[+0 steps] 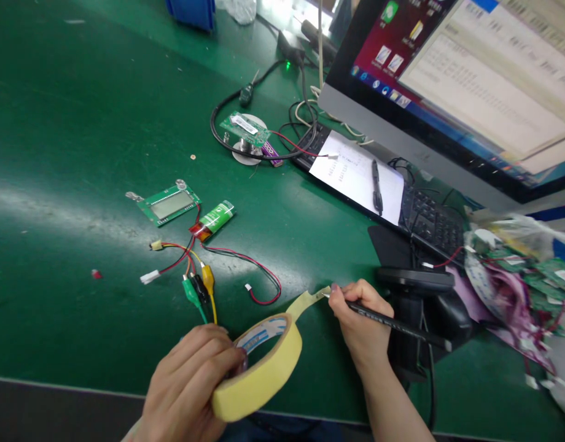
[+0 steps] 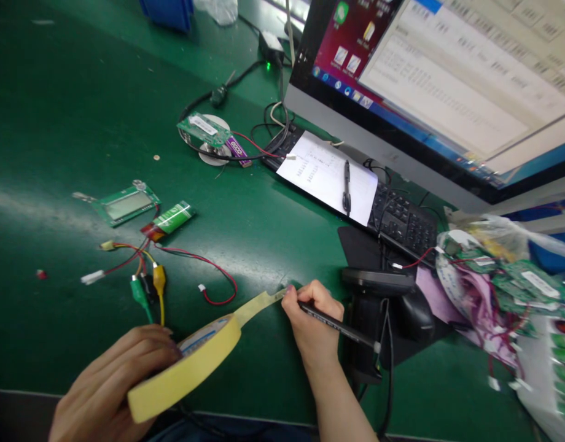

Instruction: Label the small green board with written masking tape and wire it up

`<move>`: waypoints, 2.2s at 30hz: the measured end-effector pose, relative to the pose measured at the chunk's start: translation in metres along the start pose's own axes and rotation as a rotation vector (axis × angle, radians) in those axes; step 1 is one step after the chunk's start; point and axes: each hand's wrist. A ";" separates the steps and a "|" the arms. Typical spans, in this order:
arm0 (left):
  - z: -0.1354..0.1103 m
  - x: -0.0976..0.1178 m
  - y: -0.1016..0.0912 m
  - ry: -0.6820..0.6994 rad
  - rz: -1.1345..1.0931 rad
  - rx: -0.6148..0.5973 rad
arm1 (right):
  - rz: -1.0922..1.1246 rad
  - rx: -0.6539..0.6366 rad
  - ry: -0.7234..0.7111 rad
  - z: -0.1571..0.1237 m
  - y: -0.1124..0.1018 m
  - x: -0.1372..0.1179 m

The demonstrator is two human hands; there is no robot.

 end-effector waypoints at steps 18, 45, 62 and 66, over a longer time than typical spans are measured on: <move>0.002 0.001 0.000 -0.012 0.018 0.010 | 0.015 -0.017 0.041 0.001 -0.001 -0.003; 0.003 0.002 -0.001 -0.001 0.000 0.009 | 0.031 -0.010 0.074 0.001 -0.003 -0.005; 0.004 0.002 -0.002 0.009 0.026 -0.016 | 0.110 0.009 0.093 0.004 -0.003 -0.001; 0.006 0.002 -0.002 -0.001 0.024 -0.010 | 0.099 0.007 0.074 0.003 -0.002 0.001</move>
Point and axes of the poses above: each hand's wrist, its own z-axis towards the middle knuckle, its own y-axis out of the palm, x = y × z, and after that the axes turned 5 degrees about -x, right-handed
